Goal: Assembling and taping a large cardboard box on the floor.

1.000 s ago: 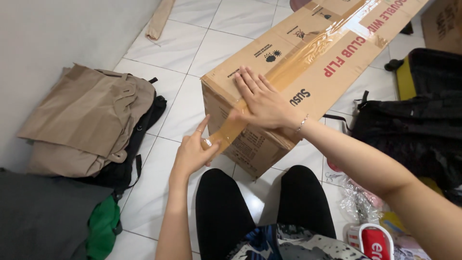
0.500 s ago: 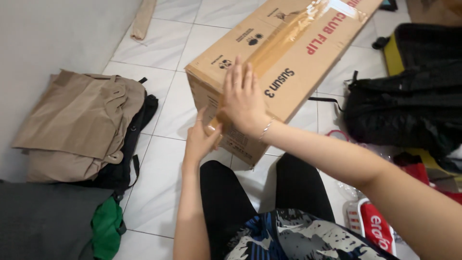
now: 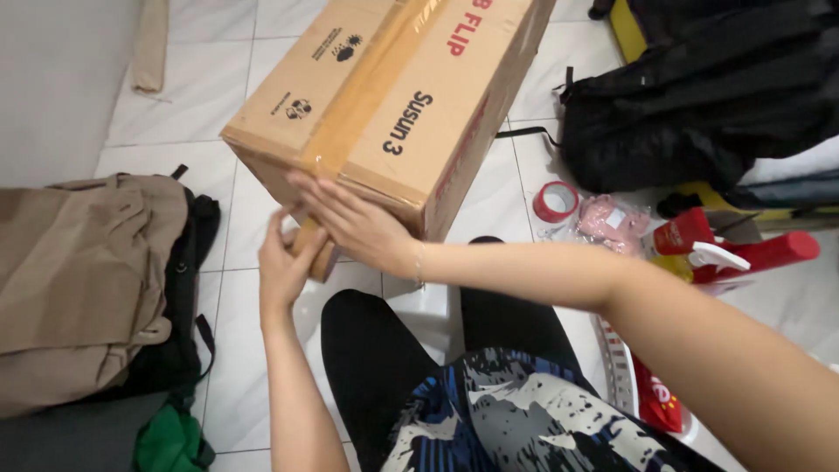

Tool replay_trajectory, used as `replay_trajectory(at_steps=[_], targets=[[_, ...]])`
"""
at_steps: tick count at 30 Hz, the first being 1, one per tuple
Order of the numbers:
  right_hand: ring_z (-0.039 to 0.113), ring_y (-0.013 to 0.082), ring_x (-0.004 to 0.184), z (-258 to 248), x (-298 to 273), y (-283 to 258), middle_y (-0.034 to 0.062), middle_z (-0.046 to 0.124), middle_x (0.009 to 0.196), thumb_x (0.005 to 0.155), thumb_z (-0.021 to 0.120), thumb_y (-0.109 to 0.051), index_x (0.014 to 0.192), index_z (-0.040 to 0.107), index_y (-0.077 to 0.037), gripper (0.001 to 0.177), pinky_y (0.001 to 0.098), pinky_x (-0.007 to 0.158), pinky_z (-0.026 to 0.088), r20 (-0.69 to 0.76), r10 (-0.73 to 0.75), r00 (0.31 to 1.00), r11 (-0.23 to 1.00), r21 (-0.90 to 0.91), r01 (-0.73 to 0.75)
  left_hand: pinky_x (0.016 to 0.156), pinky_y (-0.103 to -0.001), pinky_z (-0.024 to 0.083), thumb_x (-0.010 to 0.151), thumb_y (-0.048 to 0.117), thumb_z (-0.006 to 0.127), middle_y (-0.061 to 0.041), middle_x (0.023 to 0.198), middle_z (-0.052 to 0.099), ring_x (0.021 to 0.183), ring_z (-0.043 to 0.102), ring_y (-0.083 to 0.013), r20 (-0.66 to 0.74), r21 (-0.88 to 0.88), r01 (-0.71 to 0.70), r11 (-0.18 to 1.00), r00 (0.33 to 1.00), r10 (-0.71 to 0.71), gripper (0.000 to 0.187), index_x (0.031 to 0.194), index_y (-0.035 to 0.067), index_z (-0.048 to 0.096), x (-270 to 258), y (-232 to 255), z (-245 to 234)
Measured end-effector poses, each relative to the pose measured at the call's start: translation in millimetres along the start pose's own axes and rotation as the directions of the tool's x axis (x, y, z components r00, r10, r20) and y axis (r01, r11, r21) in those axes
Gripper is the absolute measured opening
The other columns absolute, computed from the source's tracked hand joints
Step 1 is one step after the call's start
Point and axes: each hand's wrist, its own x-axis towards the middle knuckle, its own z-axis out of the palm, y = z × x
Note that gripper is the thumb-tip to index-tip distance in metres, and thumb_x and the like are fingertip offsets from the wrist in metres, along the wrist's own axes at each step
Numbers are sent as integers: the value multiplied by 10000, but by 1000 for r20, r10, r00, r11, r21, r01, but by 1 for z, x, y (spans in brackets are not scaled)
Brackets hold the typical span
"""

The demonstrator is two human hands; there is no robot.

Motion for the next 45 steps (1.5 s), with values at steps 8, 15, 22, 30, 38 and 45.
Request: replay_trajectory(at_steps=[8, 15, 22, 30, 38, 45], targets=[[-47, 306, 1588, 10, -10, -22, 165, 21, 1730, 1055, 357, -426, 1671, 235, -34, 740, 476, 1286, -83, 174, 2, 985, 960, -277, 47, 886, -265, 473, 1063, 306, 689, -61, 1032, 689, 949, 595, -127, -17, -359, -1, 933, 1000, -5, 398, 1161, -80, 684, -26, -79, 11], [-95, 312, 1618, 27, -11, -41, 163, -90, 1756, 1109, 375, -465, 1729, 65, -71, 798, 490, 1328, -102, 103, 119, 988, 939, -334, -79, 706, -297, 504, 1010, 294, 683, -64, 793, 712, 753, 603, -82, -211, 86, 89, 992, 975, -69, 354, 1003, -55, 742, -25, -72, 39], [313, 282, 1568, 10, -50, -23, 148, 349, 1650, 1032, 533, -285, 1570, 431, -16, 610, 455, 1320, 265, -146, -111, 983, 757, 629, 179, 607, -409, 421, 1043, 281, 652, -153, 567, 584, 526, 484, -172, -303, 334, 240, 912, 943, -138, 437, 802, -81, 686, -15, -124, 44], [708, 327, 823, 171, -317, -21, 142, 717, 896, 886, 683, -127, 966, 689, -56, 107, 423, 741, 562, 430, 653, 623, 89, 773, -628, 702, -360, 524, 971, 488, 755, -173, 743, 715, 664, 666, -214, -440, 257, 420, 871, 853, -281, 493, 952, -4, 785, 0, -36, 47], [715, 298, 601, 393, -467, -44, 178, 735, 793, 980, 519, -621, 913, 730, 72, 728, 489, 711, 635, 932, 111, -344, -322, -294, -900, 604, -350, 486, 929, 418, 727, -132, 690, 680, 627, 609, -169, -431, 288, 474, 832, 840, -329, 361, 1024, 77, 799, -11, -38, 50], [539, 272, 1052, 450, -485, -63, 138, 606, 1123, 967, 551, -273, 1092, 689, -74, 273, 350, 894, 437, 992, -129, -11, 400, 42, -915, 483, -271, 389, 906, 291, 738, -15, 575, 572, 528, 483, -70, -391, 77, 444, 893, 837, -383, 287, 1137, 122, 753, -11, -20, 53]])
